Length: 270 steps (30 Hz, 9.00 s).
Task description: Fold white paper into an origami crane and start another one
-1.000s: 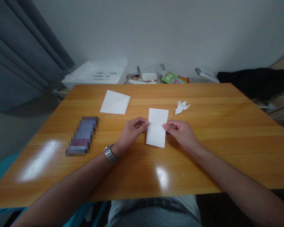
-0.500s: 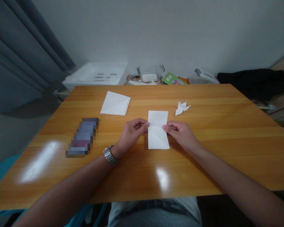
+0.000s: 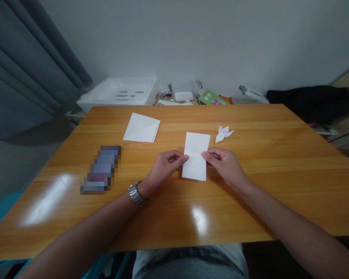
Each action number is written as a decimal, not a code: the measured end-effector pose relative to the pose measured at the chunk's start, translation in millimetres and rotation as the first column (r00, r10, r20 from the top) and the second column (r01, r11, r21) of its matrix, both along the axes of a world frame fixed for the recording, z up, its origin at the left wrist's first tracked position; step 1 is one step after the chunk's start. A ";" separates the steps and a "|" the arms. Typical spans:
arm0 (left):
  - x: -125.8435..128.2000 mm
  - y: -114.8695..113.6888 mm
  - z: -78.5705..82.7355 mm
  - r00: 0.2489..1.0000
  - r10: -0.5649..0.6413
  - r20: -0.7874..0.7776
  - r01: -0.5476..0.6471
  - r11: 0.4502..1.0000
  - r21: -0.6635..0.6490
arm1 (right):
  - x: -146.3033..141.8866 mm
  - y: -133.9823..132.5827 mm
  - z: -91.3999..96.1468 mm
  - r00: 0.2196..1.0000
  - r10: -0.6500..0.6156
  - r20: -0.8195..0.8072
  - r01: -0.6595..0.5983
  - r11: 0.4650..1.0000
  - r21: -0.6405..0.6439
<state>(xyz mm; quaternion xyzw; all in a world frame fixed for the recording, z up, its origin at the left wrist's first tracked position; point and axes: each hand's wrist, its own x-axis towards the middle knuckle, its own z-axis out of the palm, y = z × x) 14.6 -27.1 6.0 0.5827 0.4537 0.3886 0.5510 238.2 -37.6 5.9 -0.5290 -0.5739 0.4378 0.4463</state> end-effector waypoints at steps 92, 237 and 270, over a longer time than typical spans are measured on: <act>-0.8 -2.5 0.7 0.987 -0.138 -0.087 0.130 0.987 -0.091 | 9.3 7.2 1.0 0.993 -0.107 -0.042 0.110 0.991 0.076; -7.9 18.0 -18.8 0.815 -0.005 -0.580 0.399 0.730 0.554 | 4.0 13.0 -14.7 0.787 0.191 0.587 -0.355 0.918 0.178; -3.3 8.8 -13.5 0.999 -0.002 -0.051 0.019 0.942 0.336 | -1.9 4.3 -8.4 0.989 0.145 -0.007 -0.143 0.985 0.097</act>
